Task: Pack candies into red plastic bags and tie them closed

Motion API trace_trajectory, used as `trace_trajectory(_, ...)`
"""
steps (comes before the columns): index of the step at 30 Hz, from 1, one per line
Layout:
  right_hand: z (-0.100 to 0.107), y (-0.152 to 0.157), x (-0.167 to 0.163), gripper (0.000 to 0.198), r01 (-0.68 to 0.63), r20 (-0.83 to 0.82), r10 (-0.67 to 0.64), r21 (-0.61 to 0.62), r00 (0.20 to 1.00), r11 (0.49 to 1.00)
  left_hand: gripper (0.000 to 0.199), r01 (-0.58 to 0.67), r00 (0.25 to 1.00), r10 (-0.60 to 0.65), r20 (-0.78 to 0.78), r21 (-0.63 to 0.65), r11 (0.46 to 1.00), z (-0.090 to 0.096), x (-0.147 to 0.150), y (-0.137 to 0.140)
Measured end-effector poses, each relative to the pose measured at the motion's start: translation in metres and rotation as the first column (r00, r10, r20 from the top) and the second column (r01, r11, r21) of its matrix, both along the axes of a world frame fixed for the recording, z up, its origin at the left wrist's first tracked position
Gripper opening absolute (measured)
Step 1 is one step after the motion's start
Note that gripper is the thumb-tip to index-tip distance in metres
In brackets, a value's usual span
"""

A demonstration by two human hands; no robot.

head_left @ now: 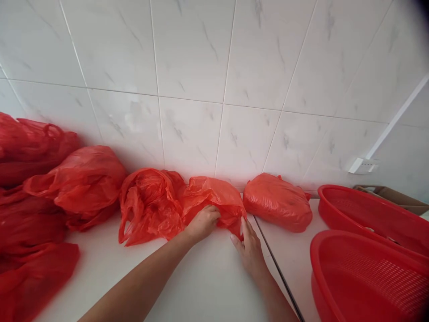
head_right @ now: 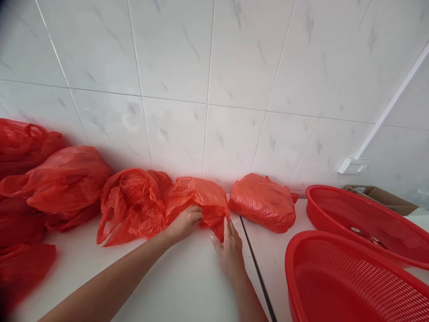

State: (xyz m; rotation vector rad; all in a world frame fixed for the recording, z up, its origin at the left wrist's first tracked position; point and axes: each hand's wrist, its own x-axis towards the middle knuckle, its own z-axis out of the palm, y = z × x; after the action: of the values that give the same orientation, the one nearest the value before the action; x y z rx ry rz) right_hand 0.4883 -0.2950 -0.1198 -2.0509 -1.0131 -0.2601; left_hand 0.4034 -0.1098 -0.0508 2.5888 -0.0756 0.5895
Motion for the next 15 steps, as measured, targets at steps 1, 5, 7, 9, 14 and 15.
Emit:
trace_trajectory(1,0.0,0.0,0.001,0.065,-0.003,-0.02,0.004,0.016,1.0,1.0,0.017,0.032,0.999,-0.033,0.019,0.018,0.999,0.001,-0.009,-0.002)
trace_trajectory(5,-0.002,0.001,0.004,0.06,0.006,-0.121,0.004,0.081,0.993,0.997,0.013,0.113,0.992,-0.116,0.052,0.055,0.992,0.006,-0.055,-0.013)
trace_trajectory(7,-0.001,0.0,0.005,0.058,-0.004,-0.117,0.014,0.085,0.993,0.996,0.016,0.131,0.99,-0.134,0.047,0.064,0.989,0.004,-0.078,-0.019)
trace_trajectory(9,0.007,-0.002,0.004,0.054,0.014,-0.058,-0.008,0.111,0.998,0.994,0.023,0.151,0.988,-0.153,0.019,0.082,0.985,-0.002,-0.099,-0.024)
trace_trajectory(14,0.034,-0.006,-0.03,0.032,0.187,0.154,-0.234,0.272,0.96,0.944,0.025,0.09,0.991,-0.108,0.08,0.203,0.975,-0.023,-0.134,-0.036)
trace_trajectory(15,0.035,-0.005,-0.041,0.03,0.159,0.158,-0.204,0.26,0.966,0.952,0.023,0.06,0.985,-0.096,0.144,0.236,0.97,-0.026,-0.138,-0.037)
